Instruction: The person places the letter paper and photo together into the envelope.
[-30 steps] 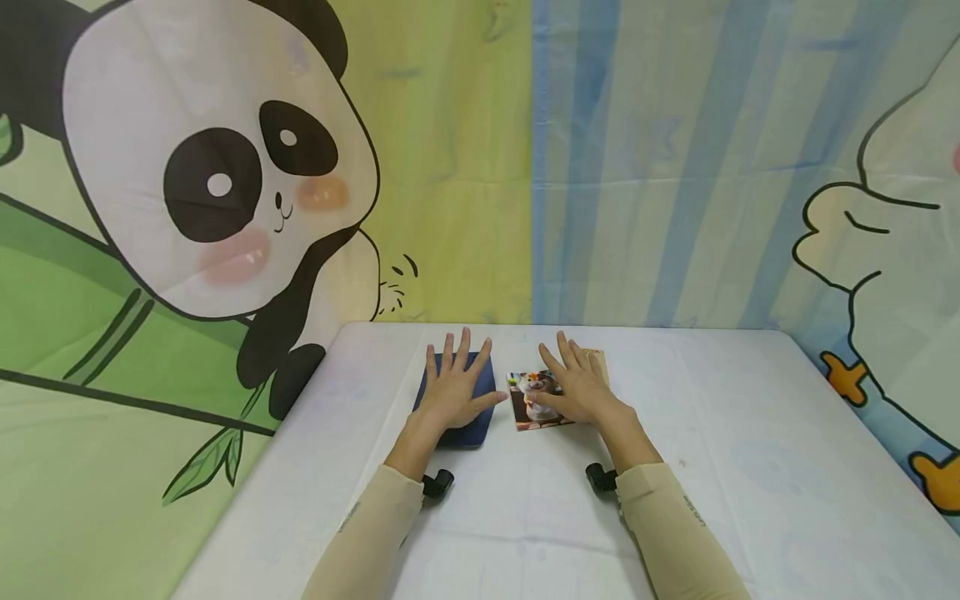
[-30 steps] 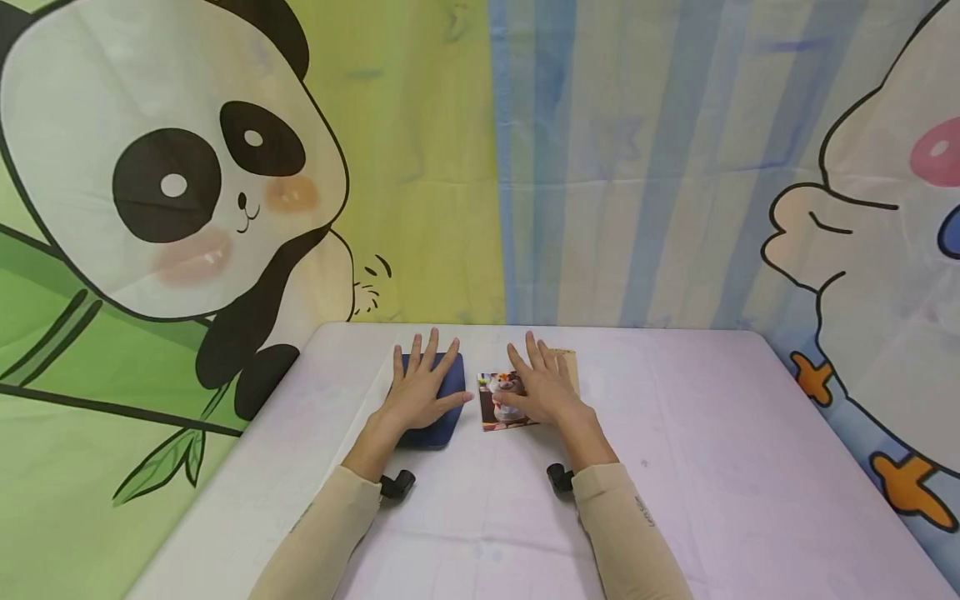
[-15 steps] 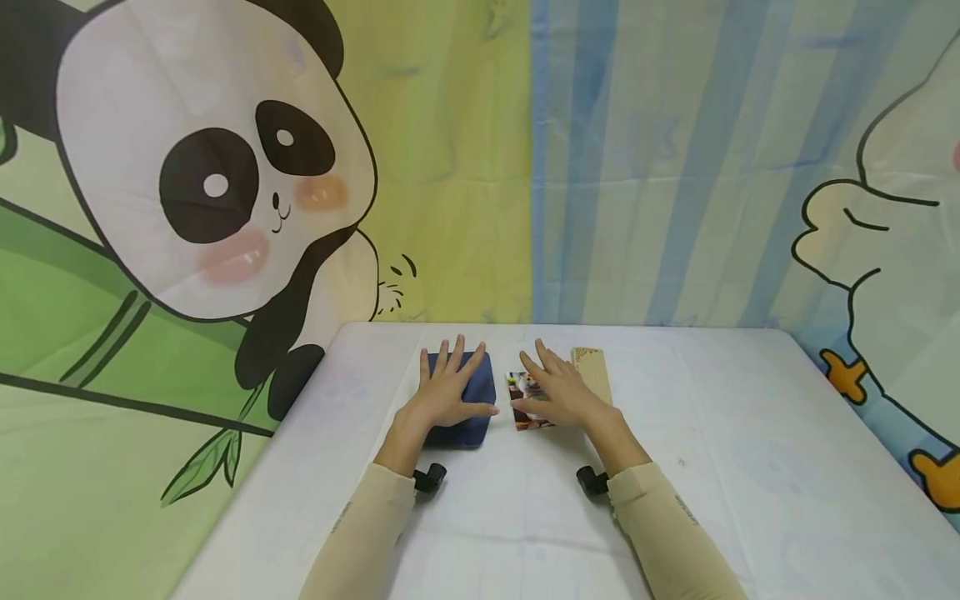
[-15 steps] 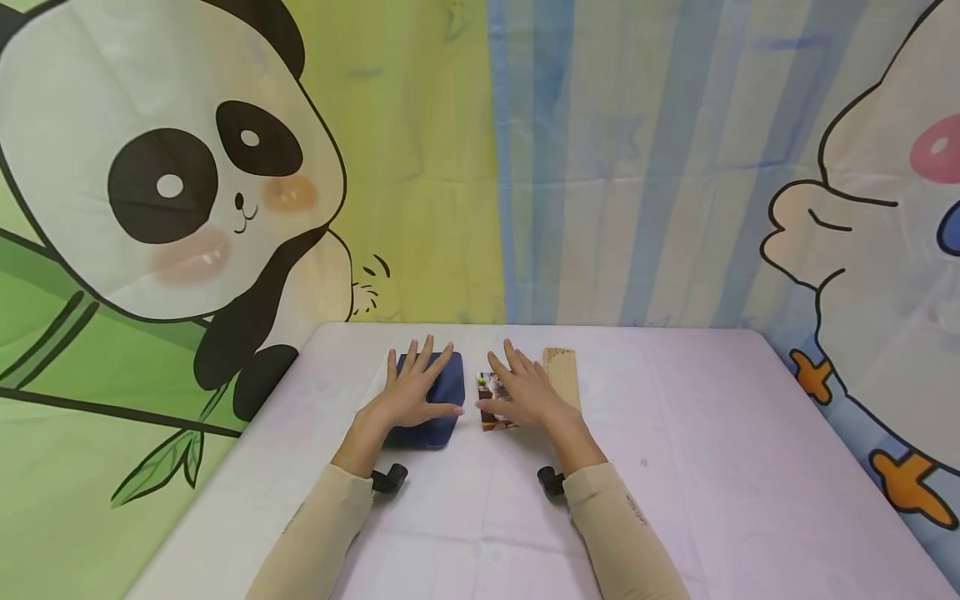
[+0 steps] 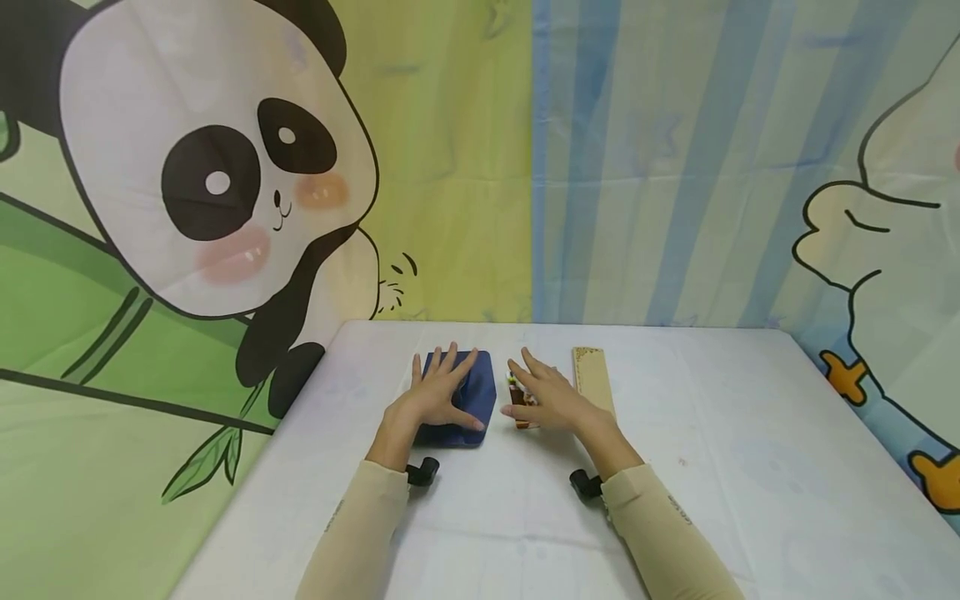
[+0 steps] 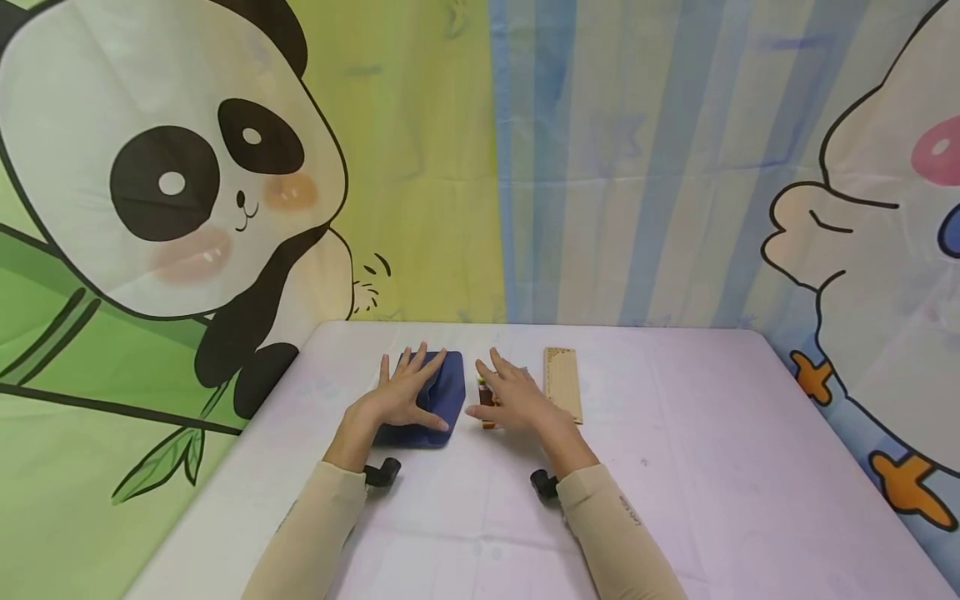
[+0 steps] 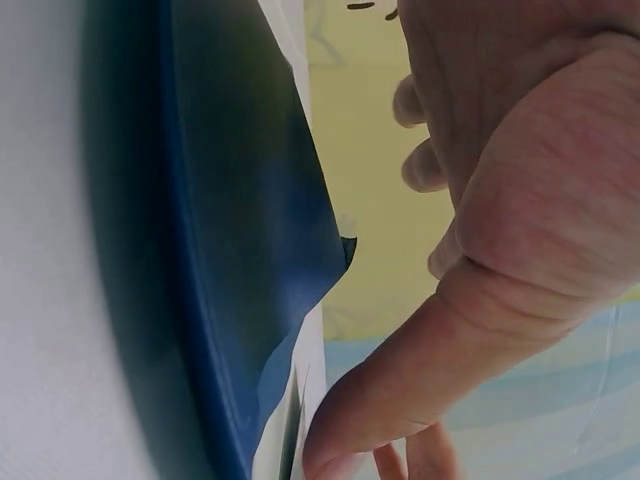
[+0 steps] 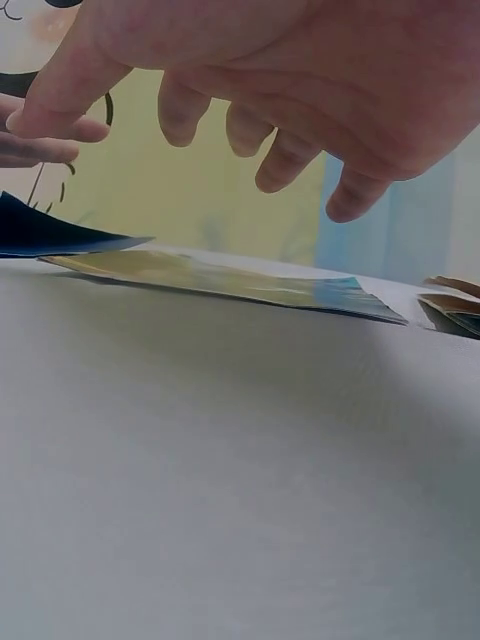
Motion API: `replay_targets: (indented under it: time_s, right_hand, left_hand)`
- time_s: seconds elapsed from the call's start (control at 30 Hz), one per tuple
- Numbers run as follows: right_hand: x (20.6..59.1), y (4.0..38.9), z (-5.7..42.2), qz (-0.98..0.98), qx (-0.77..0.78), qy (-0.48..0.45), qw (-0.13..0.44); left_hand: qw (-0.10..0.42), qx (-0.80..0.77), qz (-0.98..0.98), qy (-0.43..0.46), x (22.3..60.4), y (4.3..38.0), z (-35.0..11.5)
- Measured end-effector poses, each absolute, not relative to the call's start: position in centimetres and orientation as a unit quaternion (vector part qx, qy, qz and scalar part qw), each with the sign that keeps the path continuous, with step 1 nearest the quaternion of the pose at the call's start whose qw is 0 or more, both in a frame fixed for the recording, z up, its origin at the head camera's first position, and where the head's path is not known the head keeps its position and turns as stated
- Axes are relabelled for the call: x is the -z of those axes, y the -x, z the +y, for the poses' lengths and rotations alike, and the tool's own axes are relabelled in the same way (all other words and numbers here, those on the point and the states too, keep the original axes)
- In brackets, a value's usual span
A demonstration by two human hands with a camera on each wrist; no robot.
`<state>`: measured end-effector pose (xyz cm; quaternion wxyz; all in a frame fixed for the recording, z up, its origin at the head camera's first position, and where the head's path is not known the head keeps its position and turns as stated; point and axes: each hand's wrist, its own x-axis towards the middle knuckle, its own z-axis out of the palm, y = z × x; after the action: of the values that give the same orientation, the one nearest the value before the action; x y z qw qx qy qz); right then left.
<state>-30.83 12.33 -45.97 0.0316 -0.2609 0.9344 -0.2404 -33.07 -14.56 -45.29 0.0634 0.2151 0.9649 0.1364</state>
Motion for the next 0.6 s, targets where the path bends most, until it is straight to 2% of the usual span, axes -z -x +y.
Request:
replay_targets:
  time_s: [0.4,0.6]
  right_hand:
    - [46.37,31.03,11.91,0.929,0.236,0.282,0.038]
    - [46.39,30.86,11.66,0.929,0.239,0.276,0.054]
  left_hand:
    - [0.097,-0.145,0.962,-0.211,45.33,33.04,-15.03]
    - [0.136,-0.174,0.953,-0.206,45.6,33.21,-14.89]
